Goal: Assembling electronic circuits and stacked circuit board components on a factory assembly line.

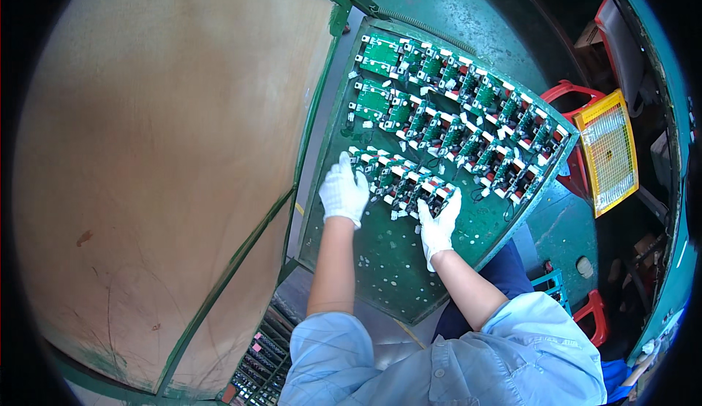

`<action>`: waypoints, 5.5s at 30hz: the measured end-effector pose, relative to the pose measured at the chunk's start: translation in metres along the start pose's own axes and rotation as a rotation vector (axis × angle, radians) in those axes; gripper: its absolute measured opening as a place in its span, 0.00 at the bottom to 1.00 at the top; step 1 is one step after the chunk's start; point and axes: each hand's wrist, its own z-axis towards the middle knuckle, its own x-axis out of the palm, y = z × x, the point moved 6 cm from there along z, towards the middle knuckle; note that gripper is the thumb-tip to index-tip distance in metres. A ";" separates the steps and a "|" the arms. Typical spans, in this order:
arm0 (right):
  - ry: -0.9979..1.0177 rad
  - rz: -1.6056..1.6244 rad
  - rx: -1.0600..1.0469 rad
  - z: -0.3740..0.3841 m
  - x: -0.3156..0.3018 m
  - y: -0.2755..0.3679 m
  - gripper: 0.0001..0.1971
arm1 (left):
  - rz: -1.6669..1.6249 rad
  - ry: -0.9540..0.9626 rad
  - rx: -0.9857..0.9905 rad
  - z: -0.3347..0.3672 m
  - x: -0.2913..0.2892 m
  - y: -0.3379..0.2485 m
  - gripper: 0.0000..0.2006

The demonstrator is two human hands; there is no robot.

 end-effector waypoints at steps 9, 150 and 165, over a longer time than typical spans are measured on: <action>0.007 -0.120 0.004 0.002 -0.008 0.004 0.41 | -0.650 0.057 -0.285 -0.005 0.027 0.019 0.26; 0.012 0.377 0.037 0.084 -0.623 0.036 0.16 | -1.510 0.395 0.578 -0.072 -0.228 -0.569 0.22; -0.128 0.756 0.057 0.333 -0.625 0.170 0.22 | -1.503 0.559 0.383 0.039 -0.122 -0.765 0.27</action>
